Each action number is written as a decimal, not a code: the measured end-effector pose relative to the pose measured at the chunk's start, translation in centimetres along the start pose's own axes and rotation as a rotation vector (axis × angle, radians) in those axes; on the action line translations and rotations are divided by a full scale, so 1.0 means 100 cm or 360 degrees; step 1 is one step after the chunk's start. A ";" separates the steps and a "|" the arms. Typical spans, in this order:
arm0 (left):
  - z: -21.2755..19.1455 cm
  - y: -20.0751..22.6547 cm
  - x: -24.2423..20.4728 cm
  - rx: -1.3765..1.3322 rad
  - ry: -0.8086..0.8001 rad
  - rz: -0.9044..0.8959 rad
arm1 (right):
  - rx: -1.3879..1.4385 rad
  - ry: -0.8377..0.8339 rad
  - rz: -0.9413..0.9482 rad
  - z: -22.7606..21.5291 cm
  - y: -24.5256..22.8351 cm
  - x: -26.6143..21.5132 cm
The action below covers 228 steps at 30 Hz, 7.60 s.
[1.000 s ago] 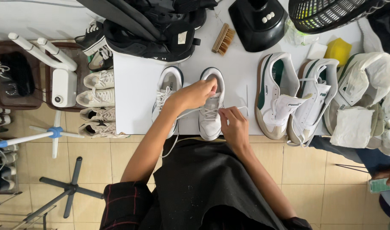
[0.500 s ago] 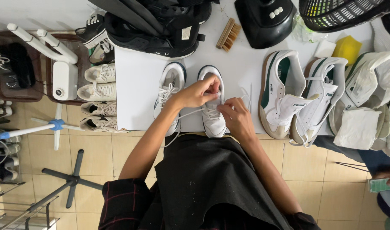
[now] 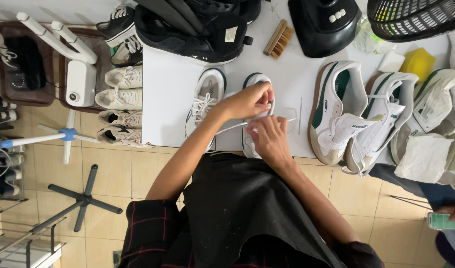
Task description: The person threads a white shoelace through the eyelets of a white sneaker placed on a white table. They repeatedly pull and adjust the lace through the eyelets, working on one shoe while other shoes and cleaning tools remain nearby.
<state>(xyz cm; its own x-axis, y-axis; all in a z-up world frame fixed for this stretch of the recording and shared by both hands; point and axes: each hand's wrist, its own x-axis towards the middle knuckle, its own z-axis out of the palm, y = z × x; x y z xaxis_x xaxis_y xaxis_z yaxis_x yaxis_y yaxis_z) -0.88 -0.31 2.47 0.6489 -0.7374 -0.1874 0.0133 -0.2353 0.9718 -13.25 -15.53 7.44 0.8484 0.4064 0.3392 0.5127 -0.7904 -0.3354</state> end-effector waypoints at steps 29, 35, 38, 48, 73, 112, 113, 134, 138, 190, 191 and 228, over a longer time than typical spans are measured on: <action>0.041 0.035 -0.096 -0.0013 0.0602 -0.0555 | 0.1165 -0.0250 0.1371 -0.027 0.058 -0.009; 0.032 0.038 -0.101 0.0302 0.0588 -0.0580 | 0.1166 -0.0334 0.1270 -0.024 0.067 -0.013; 0.012 0.057 -0.120 0.0540 0.0430 -0.0668 | 0.1137 -0.0440 0.1149 -0.030 0.064 -0.011; 0.028 0.054 -0.089 0.0187 0.0467 -0.0708 | 0.1076 -0.0522 0.0857 -0.042 0.064 0.008; 0.041 0.048 -0.081 0.1092 0.0474 -0.0295 | 0.0607 -0.0788 0.0506 -0.017 0.076 0.070; 0.016 0.031 -0.074 0.0166 0.0177 -0.0866 | 0.0787 0.0649 0.0486 -0.137 0.084 0.050; 0.011 0.033 -0.077 0.0166 0.0177 -0.0865 | 0.0787 0.0649 0.0485 -0.113 0.069 0.050; -0.016 0.039 -0.088 0.0374 0.0029 -0.0260 | 0.0218 -0.0734 0.0438 -0.013 0.033 0.028; -0.029 0.014 -0.139 -0.0329 0.0684 0.0207 | 0.0266 -0.0913 0.0497 -0.018 0.042 0.027; 0.008 0.042 -0.080 0.0456 0.0498 -0.0632 | 0.0523 -0.1388 0.0694 -0.022 0.086 0.070; 0.008 0.045 -0.078 0.0455 0.0500 -0.0628 | 0.0518 -0.1387 0.0693 -0.022 0.083 0.072; -0.027 0.100 -0.069 0.1040 0.0101 -0.0166 | 0.0437 0.0196 0.0062 -0.166 -0.014 0.039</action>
<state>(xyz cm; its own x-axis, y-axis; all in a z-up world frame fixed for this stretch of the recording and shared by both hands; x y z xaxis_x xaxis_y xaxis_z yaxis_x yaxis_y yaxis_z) -3.16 4.20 13.86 0.7130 -0.6560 -0.2476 -0.3727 -0.6537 0.6586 -12.91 -20.46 23.85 0.8544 0.3064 0.4197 0.5108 -0.6440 -0.5696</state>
